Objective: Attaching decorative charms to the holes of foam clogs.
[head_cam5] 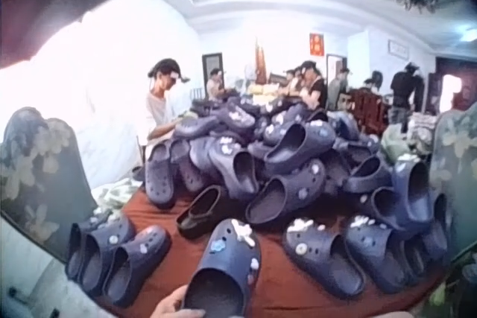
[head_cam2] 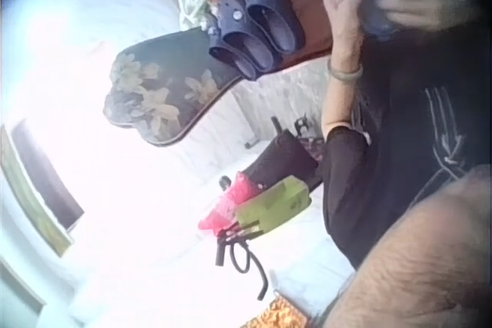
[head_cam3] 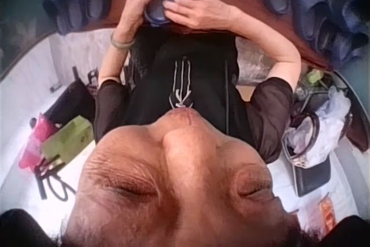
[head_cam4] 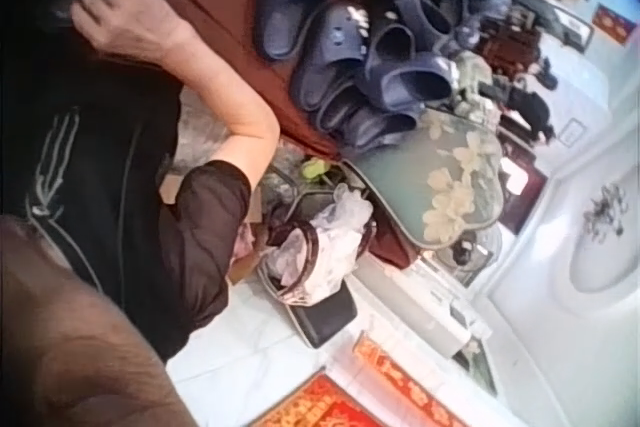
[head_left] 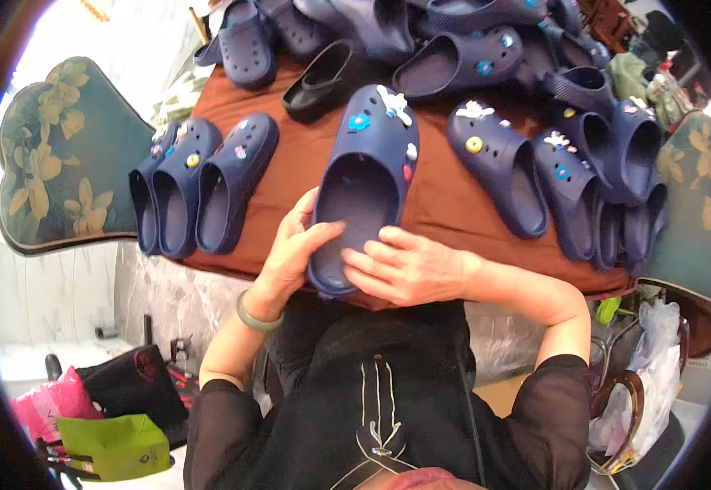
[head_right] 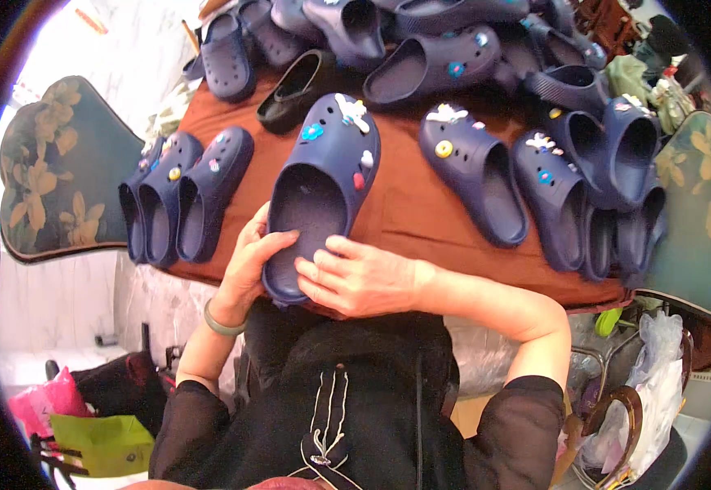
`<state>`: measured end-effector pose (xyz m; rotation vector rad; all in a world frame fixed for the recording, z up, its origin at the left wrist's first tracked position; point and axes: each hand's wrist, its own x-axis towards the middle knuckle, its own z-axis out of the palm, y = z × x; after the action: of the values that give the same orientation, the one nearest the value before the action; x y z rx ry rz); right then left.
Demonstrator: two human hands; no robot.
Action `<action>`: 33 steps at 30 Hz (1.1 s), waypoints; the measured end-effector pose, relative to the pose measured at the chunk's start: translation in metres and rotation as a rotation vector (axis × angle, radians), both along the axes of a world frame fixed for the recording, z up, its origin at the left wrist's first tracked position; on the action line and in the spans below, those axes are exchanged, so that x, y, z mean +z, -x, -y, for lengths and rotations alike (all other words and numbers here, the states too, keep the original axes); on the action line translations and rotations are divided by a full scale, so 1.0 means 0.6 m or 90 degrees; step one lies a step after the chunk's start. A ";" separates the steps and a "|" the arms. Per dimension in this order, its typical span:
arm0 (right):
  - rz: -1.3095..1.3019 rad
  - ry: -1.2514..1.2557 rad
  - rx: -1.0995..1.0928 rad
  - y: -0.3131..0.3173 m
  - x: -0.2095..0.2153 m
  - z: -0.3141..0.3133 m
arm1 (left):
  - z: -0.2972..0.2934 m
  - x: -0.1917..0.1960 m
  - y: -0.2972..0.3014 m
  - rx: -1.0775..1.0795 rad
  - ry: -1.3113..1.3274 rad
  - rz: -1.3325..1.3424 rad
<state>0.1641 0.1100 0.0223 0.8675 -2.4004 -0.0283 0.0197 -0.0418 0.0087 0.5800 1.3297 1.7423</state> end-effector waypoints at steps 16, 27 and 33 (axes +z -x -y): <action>0.443 0.497 0.005 0.146 -0.092 -0.137 | 0.100 0.014 0.016 0.019 0.211 -0.182; 0.157 0.324 -0.023 0.121 -0.082 -0.164 | -0.029 -0.010 0.035 0.046 0.134 0.385; 0.094 0.287 -0.023 0.135 -0.107 -0.152 | -0.038 -0.025 0.029 0.058 0.087 0.398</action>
<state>0.0832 0.2009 -0.0421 0.6302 -2.4126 0.5580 0.0025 -0.0188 -0.0061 -0.1092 1.0209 1.6924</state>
